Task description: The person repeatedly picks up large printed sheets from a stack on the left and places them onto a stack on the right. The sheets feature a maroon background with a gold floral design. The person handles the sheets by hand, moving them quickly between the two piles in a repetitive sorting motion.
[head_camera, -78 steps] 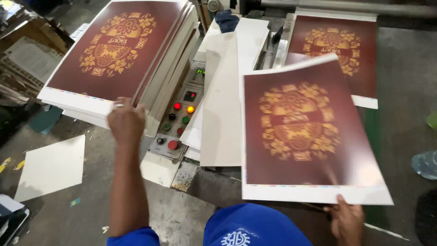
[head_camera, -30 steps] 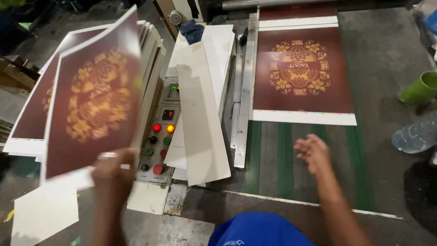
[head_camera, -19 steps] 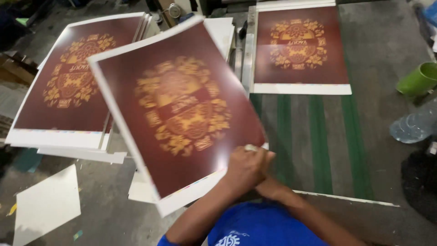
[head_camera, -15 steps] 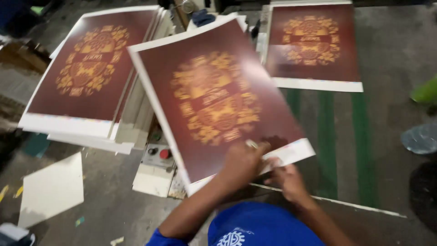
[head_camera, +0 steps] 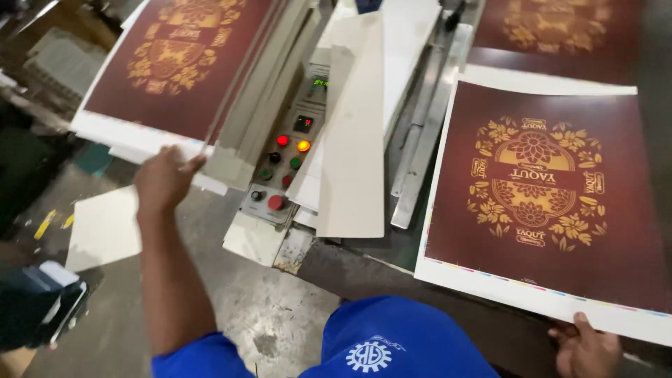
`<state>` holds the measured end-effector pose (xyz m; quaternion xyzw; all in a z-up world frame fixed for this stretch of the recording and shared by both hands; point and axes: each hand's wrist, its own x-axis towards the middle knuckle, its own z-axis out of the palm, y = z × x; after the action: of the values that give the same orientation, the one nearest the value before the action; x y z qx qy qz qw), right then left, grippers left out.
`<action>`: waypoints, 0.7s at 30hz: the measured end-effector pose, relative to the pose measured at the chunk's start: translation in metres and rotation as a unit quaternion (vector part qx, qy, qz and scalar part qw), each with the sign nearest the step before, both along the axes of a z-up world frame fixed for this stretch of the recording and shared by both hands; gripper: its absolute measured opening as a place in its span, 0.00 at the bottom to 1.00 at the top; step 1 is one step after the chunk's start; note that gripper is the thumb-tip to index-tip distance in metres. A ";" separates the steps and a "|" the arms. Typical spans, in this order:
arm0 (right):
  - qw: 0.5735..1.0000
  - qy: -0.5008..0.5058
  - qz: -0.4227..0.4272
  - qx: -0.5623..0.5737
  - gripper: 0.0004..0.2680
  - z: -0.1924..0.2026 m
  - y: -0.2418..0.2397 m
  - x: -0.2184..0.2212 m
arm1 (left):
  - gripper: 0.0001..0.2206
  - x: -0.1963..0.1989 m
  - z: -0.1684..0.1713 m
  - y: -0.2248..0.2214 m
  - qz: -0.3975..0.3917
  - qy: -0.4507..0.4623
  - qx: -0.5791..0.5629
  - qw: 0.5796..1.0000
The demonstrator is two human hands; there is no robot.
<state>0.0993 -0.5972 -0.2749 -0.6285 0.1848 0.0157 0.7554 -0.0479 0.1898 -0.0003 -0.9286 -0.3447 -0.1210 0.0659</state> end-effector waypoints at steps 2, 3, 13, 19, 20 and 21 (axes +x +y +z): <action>0.999 -0.020 0.027 0.012 0.13 -0.004 -0.016 -0.010 | 0.28 -0.011 -0.004 0.016 -0.001 0.013 -0.019 1.000; 1.000 -0.016 0.016 0.010 0.13 -0.015 -0.021 -0.011 | 0.28 -0.009 0.006 0.008 -0.013 0.017 -0.020 1.000; 0.999 -0.004 0.033 0.016 0.13 0.007 0.066 0.052 | 0.09 -0.005 0.000 0.020 -0.034 0.081 0.142 0.986; 0.997 -0.043 0.060 0.028 0.12 0.005 0.092 0.146 | 0.09 0.000 0.019 0.010 -0.040 0.070 0.273 0.959; 0.997 -0.031 0.058 0.037 0.12 0.003 0.092 0.162 | 0.10 0.000 0.021 0.011 -0.035 0.070 0.290 0.954; 0.997 -0.032 0.057 0.037 0.12 0.006 0.091 0.164 | 0.10 -0.003 0.024 0.008 -0.036 0.068 0.290 0.954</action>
<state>0.2628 -0.5060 -0.2685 -0.6101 0.1234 0.0452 0.7814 -0.0508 0.1976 0.0240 -0.8872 -0.2561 -0.1546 0.3513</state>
